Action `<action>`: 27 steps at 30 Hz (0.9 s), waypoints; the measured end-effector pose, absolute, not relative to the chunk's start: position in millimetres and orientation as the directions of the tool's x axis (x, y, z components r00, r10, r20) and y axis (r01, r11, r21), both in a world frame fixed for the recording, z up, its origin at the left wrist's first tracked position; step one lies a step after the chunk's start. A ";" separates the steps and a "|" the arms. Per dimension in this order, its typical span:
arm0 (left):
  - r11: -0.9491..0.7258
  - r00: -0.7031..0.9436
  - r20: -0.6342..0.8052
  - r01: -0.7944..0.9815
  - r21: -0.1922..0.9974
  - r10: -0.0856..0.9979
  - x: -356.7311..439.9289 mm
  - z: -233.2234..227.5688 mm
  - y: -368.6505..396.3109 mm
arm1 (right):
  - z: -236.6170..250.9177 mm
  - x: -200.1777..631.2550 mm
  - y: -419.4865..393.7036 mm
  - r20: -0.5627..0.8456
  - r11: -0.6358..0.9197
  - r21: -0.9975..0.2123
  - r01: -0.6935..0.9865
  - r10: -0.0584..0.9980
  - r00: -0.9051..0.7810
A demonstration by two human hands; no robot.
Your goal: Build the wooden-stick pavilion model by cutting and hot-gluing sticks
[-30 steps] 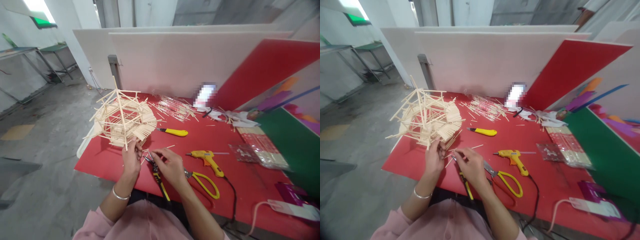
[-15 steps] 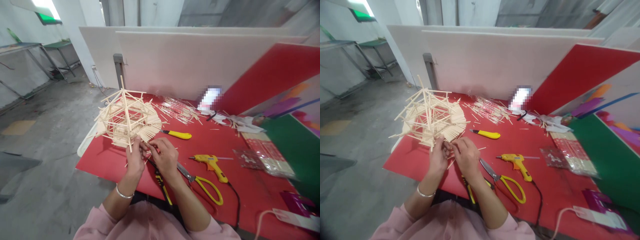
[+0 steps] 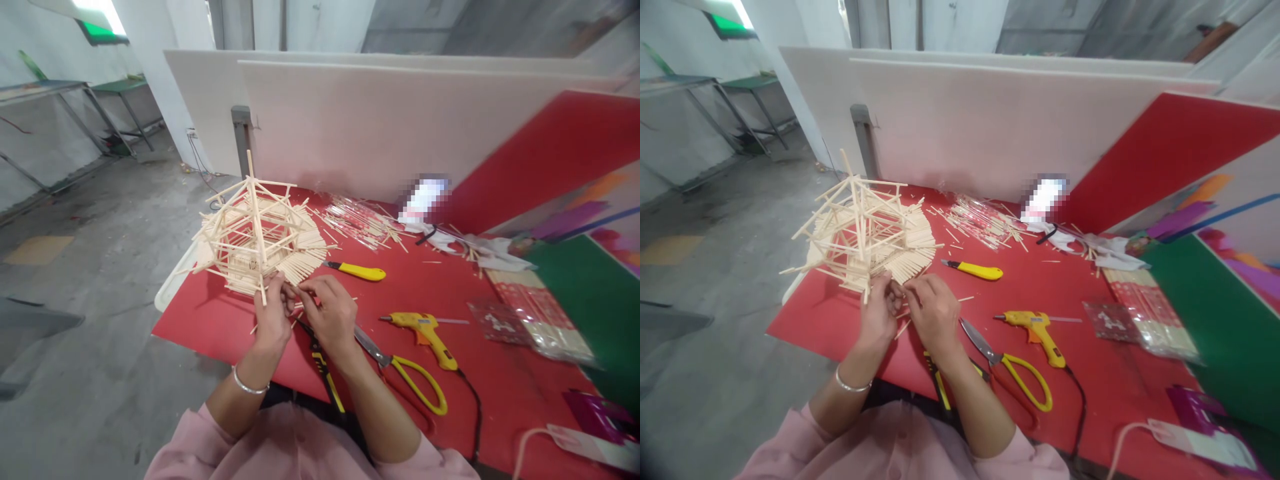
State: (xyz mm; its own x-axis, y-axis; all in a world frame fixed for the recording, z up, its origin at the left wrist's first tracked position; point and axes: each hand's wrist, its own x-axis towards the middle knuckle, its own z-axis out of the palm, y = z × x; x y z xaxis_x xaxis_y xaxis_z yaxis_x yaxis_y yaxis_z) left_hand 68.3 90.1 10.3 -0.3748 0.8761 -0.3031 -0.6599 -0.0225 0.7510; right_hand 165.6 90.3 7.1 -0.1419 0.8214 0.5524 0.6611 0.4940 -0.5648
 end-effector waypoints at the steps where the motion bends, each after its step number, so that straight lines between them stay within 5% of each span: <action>1: -0.022 -0.374 -0.300 -0.657 0.753 0.878 68.5 10.3 90.1 | 7.1 165.7 90.3 0.552 0.494 -0.566 0.661 0.822 -0.142; 20: 0.007 -0.351 -0.296 -0.635 0.772 0.889 67.3 4.3 87.6 | 5.3 169.4 85.9 0.534 0.467 -0.579 0.668 0.837 -0.122; 27: 0.053 -0.329 -0.299 -0.589 0.806 0.896 58.8 -18.2 54.3 | -19.0 207.5 56.2 0.345 0.299 -0.629 0.718 0.935 -0.087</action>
